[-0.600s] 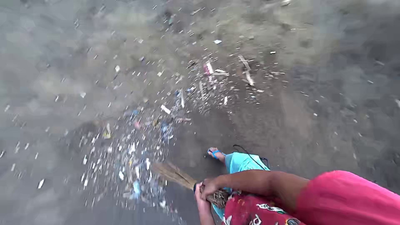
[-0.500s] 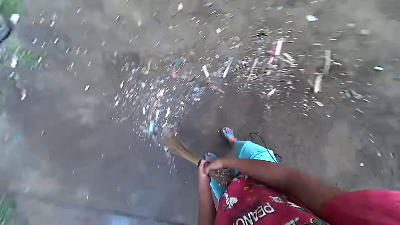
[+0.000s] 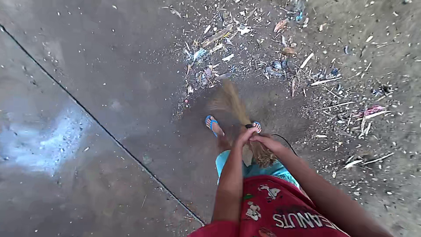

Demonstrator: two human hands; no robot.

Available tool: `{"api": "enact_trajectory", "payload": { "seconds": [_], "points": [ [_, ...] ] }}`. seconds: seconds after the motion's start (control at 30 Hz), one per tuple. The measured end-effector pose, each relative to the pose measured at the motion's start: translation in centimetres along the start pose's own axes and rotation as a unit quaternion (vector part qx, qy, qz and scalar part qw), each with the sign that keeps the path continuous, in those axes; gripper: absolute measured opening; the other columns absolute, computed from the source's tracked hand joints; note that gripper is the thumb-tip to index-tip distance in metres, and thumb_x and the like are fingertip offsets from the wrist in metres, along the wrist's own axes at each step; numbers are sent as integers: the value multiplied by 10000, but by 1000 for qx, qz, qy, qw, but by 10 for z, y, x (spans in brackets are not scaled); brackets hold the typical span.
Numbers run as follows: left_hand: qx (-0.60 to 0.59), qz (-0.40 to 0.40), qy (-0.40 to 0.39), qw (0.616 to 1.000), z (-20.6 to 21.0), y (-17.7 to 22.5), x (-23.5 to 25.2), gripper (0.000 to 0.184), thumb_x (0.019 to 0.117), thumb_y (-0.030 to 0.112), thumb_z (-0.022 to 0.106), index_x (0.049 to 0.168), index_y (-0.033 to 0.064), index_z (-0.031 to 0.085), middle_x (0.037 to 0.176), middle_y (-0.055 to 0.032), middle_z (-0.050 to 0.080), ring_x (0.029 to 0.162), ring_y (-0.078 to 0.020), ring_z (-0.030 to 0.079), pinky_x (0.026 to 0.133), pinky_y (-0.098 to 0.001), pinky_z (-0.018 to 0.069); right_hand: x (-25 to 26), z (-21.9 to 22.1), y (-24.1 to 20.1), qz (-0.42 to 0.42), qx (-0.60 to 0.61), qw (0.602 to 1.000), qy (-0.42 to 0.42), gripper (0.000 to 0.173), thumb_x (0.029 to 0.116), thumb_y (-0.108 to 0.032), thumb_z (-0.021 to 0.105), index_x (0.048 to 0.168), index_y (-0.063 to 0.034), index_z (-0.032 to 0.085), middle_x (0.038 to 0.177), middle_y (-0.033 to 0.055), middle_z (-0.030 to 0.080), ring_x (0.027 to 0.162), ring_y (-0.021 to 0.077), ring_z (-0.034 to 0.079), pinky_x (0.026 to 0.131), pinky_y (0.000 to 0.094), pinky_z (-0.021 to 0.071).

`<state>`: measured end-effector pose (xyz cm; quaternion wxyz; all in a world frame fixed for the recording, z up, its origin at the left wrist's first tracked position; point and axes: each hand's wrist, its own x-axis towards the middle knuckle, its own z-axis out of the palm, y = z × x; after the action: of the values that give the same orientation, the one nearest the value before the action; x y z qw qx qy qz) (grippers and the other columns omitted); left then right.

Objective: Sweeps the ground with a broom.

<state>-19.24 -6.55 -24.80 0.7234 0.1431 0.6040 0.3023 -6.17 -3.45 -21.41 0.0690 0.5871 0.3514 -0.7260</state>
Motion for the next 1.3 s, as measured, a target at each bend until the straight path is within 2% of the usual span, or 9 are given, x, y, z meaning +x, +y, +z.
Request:
{"api": "enact_trajectory", "payload": {
  "seconds": [0.17, 0.33, 0.5, 0.63, 0.8, 0.87, 1.0, 1.17, 1.3],
  "points": [
    [109, 102, -153, 977, 7, 76, 39, 245, 988, 162, 636, 1089, -56, 684, 1010, -172, 675, 903, -177, 625, 861, -339, 519, -13, 9, -63, -35, 73, 968, 238, 166, 1021, -144, 558, 1147, -38, 580, 846, 40, 689, 735, 111, 693, 683, 303, 606],
    [117, 37, -140, 983, -36, 61, 26, 421, 998, 281, 657, 1263, -45, 633, 1195, -219, 664, 1090, -253, 638, 985, -411, 503, -8, 47, -66, -66, -10, 978, 196, 338, 1006, -137, 586, 1298, -7, 476, 974, 80, 695, 832, 145, 721, 761, 333, 629],
    [-215, 74, 131, 965, -106, -38, -46, 772, 813, 48, 750, 1488, -25, 382, 1200, -218, 648, 1055, -225, 659, 960, -396, 545, 1, 135, -39, 0, -158, 987, -40, 781, 871, -261, 738, 1500, -7, 349, 1290, 156, 614, 1108, 182, 660, 957, 377, 570],
    [-305, 36, 374, 875, -163, -125, -114, 871, 774, 127, 714, 1487, -97, 266, 1153, -211, 619, 982, -200, 668, 884, -374, 578, 29, 223, -23, 87, -199, 945, -245, 670, 860, -178, 772, 1436, -8, 475, 1257, 175, 639, 1112, 226, 650, 987, 427, 533],
    [-336, -44, 501, 796, -215, -174, -133, 527, 903, 122, 614, 1350, -92, 436, 1011, -155, 628, 847, -162, 652, 775, -343, 571, 84, 308, -23, 142, -337, 860, -356, 458, 902, -185, 751, 1280, 23, 599, 1181, 192, 649, 1057, 270, 627, 945, 497, 487],
    [-322, -65, 449, 831, -210, -174, -109, 522, 903, 97, 635, 1345, -107, 446, 1043, -185, 635, 888, -188, 652, 818, -363, 567, 88, 288, -16, 135, -322, 887, -300, 474, 887, -206, 770, 1273, 17, 611, 1185, 189, 658, 1074, 265, 639, 969, 483, 497],
    [-221, -9, 188, 957, -155, -126, -24, 833, 793, 124, 811, 1451, -107, 355, 1227, -233, 642, 1115, -231, 661, 1001, -395, 549, 54, 180, -5, 67, -185, 979, -48, 490, 904, -184, 750, 1331, 0, 597, 1140, 152, 701, 977, 192, 706, 886, 387, 598],
    [-161, 36, -51, 985, -93, -52, 43, 900, 787, 166, 807, 1512, -57, 325, 1361, -263, 580, 1245, -305, 604, 1079, -455, 496, 22, 135, -40, 53, -158, 967, 192, 435, 949, -226, 671, 1320, -18, 578, 1013, 124, 708, 836, 179, 709, 767, 388, 605],
    [-182, 80, -115, 973, -117, -36, 0, 879, 789, 82, 771, 1537, -47, 328, 1408, -281, 539, 1271, -313, 580, 1095, -455, 474, -4, 175, -44, 26, -142, 971, 189, 798, 910, -202, 698, 1536, 5, 249, 1326, 201, 575, 1134, 216, 645, 966, 399, 557]
  ]
}}
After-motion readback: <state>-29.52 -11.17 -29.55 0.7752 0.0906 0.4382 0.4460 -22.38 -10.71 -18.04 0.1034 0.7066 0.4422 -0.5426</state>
